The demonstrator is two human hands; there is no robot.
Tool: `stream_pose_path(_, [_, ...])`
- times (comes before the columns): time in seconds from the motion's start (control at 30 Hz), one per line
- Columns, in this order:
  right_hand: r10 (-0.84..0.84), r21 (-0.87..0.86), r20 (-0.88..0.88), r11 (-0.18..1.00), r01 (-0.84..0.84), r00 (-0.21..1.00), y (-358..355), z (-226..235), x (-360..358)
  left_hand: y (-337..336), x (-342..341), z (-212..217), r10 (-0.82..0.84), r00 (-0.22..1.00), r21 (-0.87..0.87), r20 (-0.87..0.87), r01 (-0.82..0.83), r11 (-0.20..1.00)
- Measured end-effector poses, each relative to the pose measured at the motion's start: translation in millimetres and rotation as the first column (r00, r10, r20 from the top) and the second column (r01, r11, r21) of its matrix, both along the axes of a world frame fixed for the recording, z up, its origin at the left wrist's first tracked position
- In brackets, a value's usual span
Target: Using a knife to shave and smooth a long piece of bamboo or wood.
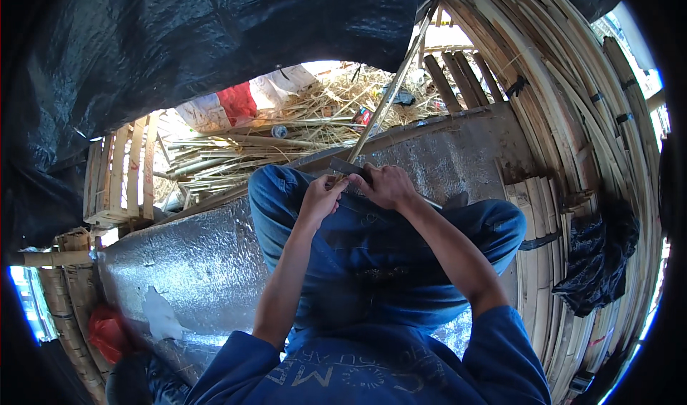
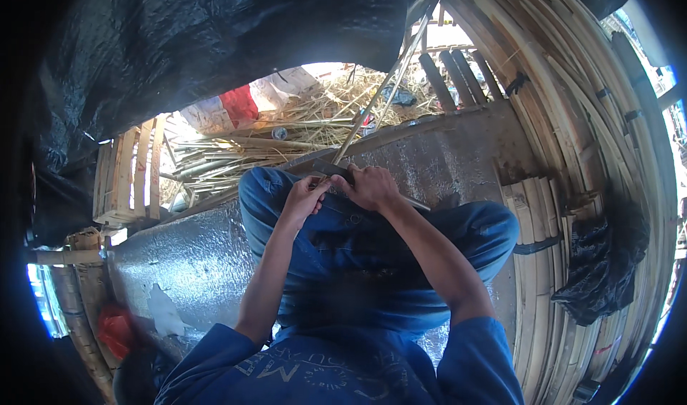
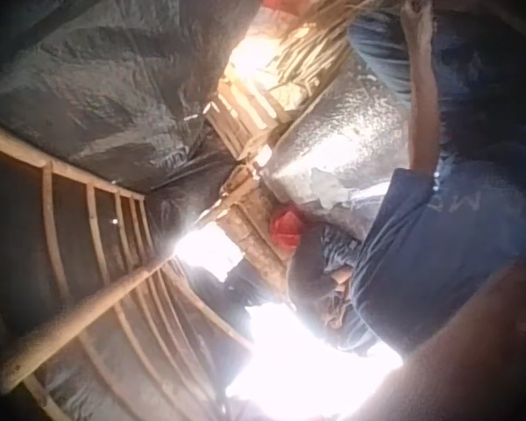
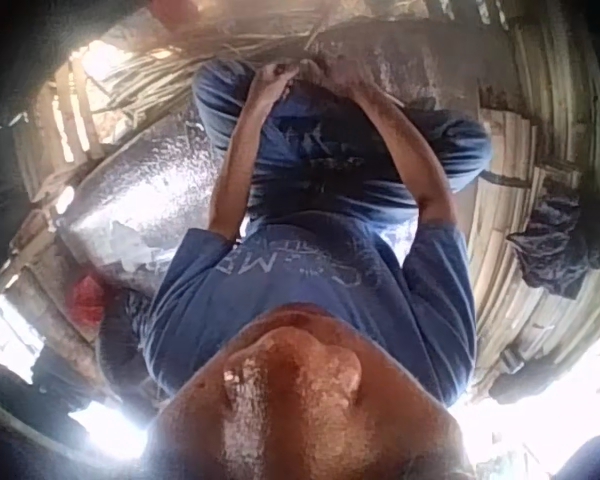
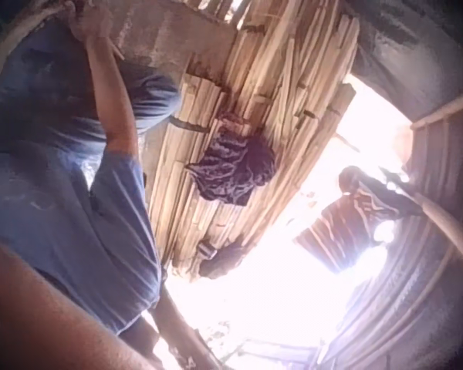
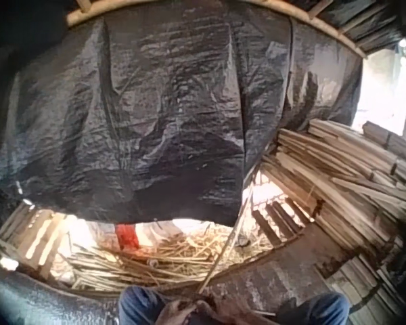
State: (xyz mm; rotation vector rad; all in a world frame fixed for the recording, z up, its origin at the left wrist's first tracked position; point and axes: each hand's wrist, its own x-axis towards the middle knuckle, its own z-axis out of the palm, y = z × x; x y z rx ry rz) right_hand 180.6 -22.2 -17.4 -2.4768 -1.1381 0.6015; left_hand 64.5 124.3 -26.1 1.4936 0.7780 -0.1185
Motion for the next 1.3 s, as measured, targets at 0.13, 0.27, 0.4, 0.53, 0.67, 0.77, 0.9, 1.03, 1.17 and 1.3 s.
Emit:
stream_pose_path(0.13, [0.012, 0.038, -0.022, 0.999, -0.012, 1.0, 2, -3, 6, 7, -2, -2, 0.004, 1.0, -0.062, 0.027, -0.003, 0.998])
stream_pose_path(0.27, [-0.112, 0.156, -0.206, 0.977, 0.145, 0.972, 2, -3, 22, 16, -5, 1, -0.078, 0.997, -0.12, -0.012, 0.076, 0.99])
stream_pose_path(0.4, [-0.138, 0.299, -0.266, 0.929, 0.218, 0.954, -6, -7, 37, 14, -5, -1, -0.111, 0.994, -0.125, 0.007, 0.111, 0.986])
stream_pose_path(0.53, [-0.049, 0.369, -0.216, 0.921, 0.128, 0.975, -2, -10, 31, 14, -4, -3, -0.079, 0.997, -0.154, 0.015, 0.08, 0.985])
stream_pose_path(0.67, [0.073, 0.456, 0.089, 0.884, -0.105, 0.993, 4, -13, 6, 10, -2, -6, -0.013, 1.0, -0.198, 0.02, 0.016, 0.98])
stream_pose_path(0.77, [0.033, 0.363, 0.132, 0.929, -0.08, 0.991, 1, -14, -4, 9, 0, -3, 0.007, 1.0, -0.181, 0.002, -0.007, 0.984])
stream_pose_path(0.9, [0.01, 0.297, 0.175, 0.953, -0.063, 0.985, -1, -25, -14, 9, -1, -6, 0.04, 0.999, -0.218, 0.017, -0.035, 0.975])
stream_pose_path(1.03, [0.098, 0.184, 0.153, 0.975, -0.126, 0.983, 1, -28, -13, 8, -3, -12, 0.04, 0.999, -0.173, 0.022, -0.035, 0.984])
stream_pose_path(1.17, [0.065, 0.043, 0.024, 0.997, -0.066, 0.998, 4, -27, -10, 10, -5, -19, -0.051, 0.998, -0.04, 0.042, 0.052, 0.998])
stream_pose_path(1.3, [0.036, -0.025, 0.044, 0.999, -0.035, 0.998, 10, -24, -6, 9, -1, -19, -0.149, 0.986, 0.231, 0.077, 0.127, 0.965])
